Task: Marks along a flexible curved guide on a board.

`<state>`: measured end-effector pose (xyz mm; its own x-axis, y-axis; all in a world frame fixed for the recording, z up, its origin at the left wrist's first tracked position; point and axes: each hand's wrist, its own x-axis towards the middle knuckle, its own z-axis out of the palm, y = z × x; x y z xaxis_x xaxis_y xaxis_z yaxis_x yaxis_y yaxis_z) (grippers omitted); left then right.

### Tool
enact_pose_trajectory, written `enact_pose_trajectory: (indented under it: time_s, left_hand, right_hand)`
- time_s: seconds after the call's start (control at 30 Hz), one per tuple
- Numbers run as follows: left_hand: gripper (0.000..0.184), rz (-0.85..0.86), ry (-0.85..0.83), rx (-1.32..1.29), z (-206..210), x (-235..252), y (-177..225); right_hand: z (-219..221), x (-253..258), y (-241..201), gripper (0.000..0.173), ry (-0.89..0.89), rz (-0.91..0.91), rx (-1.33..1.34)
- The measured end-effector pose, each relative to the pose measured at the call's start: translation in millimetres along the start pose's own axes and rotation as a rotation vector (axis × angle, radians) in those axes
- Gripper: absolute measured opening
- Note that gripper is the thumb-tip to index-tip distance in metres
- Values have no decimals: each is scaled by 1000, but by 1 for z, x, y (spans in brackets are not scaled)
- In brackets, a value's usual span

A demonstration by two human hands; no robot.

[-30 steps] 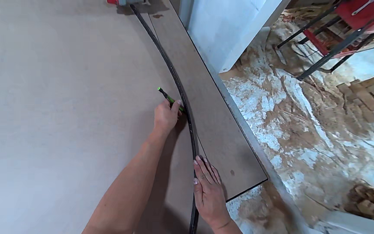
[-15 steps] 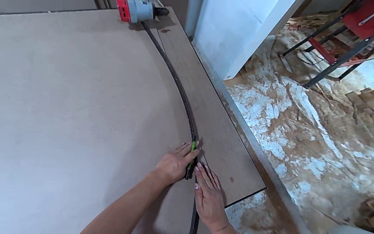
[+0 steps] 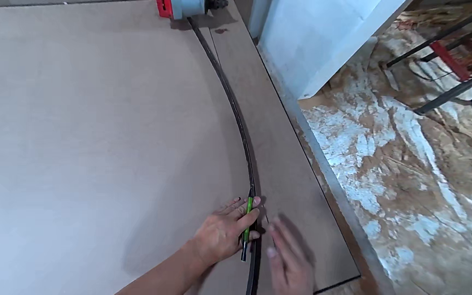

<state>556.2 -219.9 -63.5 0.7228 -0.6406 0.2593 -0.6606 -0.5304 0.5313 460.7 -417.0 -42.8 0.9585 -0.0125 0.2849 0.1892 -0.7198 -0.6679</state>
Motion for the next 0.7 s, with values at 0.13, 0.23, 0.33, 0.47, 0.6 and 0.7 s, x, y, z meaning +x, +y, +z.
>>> enact_pose_trajectory:
  time_s: [0.13,0.23,0.33,0.47,0.6,0.7]
  left_hand:
    - [50,-3,21,-25,1,-1,1]
    - [50,3,24,-39,2,-3,2]
    - [48,17,38,-53,1,-2,-1]
    - [46,5,20,-78,0,-4,2]
    - [43,-24,18,-95,-3,-2,7]
    - [38,-71,26,-280,-12,3,4]
  right_hand:
    - [12,150,52,50,-14,-189,-4]
    - [49,236,75,51,-163,-319,67]
    - [65,257,78,51,-316,-359,54]
    - [64,250,76,48,-374,-354,-11]
    - [65,250,74,49,-359,-369,-44]
    - [66,249,75,49,-356,-367,-35]
